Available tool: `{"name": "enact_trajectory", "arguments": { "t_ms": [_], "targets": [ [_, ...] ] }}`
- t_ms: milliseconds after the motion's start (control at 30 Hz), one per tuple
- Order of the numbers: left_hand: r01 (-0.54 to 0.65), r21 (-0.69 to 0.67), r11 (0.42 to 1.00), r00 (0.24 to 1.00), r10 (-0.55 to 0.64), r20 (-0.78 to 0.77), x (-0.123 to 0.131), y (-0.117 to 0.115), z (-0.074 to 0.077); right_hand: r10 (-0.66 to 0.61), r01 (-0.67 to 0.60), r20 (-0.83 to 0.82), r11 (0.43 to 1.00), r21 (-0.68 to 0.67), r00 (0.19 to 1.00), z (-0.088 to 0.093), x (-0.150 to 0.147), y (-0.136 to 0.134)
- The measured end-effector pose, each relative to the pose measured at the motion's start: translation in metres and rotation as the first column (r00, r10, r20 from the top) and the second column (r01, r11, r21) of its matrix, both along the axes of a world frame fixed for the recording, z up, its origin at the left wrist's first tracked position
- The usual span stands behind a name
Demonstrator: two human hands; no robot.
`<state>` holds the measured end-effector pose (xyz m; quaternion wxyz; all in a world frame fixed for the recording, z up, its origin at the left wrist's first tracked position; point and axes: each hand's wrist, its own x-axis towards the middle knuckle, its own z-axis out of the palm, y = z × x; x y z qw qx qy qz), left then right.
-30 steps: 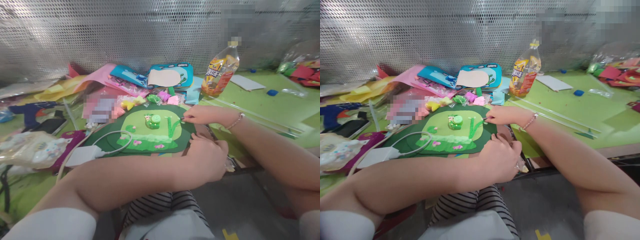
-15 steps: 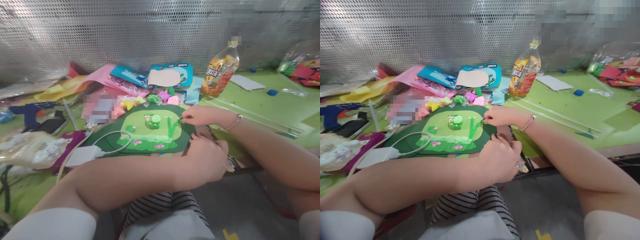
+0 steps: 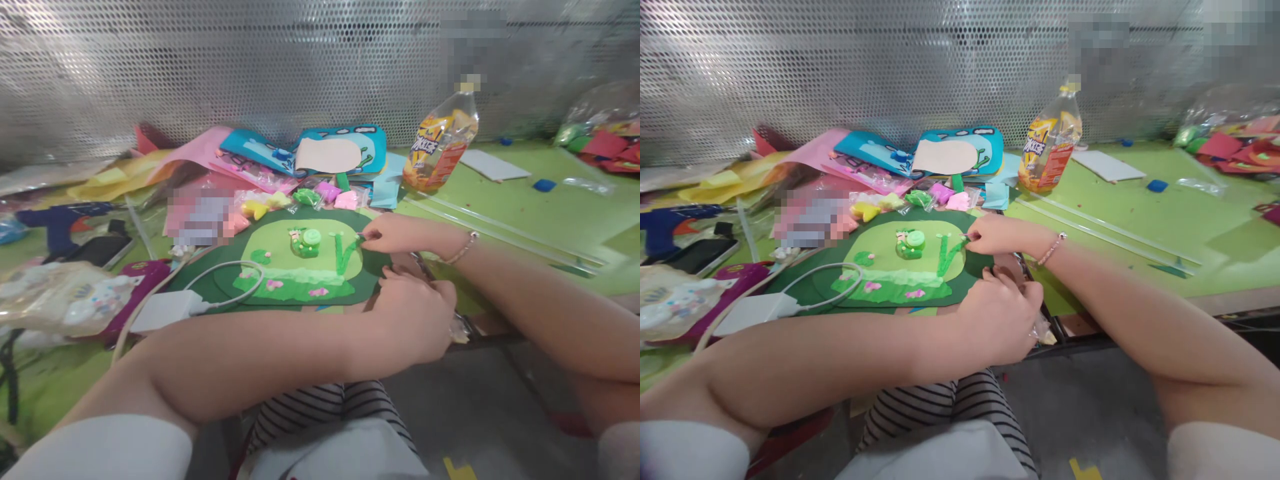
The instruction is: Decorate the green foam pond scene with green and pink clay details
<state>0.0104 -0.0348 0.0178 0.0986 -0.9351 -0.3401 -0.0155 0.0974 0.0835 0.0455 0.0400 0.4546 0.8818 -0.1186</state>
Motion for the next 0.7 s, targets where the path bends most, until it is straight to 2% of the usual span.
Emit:
{"name": "enact_trajectory", "arguments": {
  "t_ms": [167,267,433,700],
  "targets": [
    [-0.006,-0.002,1.000,1.000,0.006,-0.001,0.0006,-0.0008,0.0001,-0.007,0.003,-0.071,0.998,-0.065,0.997,-0.0006,0.0030,0.0028],
    [-0.003,0.000,1.000,1.000,0.003,0.002,0.0007,-0.0011,0.0009,-0.042,0.036,-0.079,0.996,-0.083,0.996,-0.0009,0.0045,0.0035],
    [0.005,-0.007,1.000,1.000,-0.005,-0.025,0.0004,-0.0011,0.0025,-0.015,0.008,-0.083,0.997,-0.081,0.996,-0.0018,0.0053,0.0043],
    [-0.012,-0.029,1.000,0.999,0.011,-0.034,0.0000,-0.0015,0.0053,-0.046,0.034,-0.099,0.992,-0.120,0.994,-0.0002,0.0050,0.0042]
  ]
}}
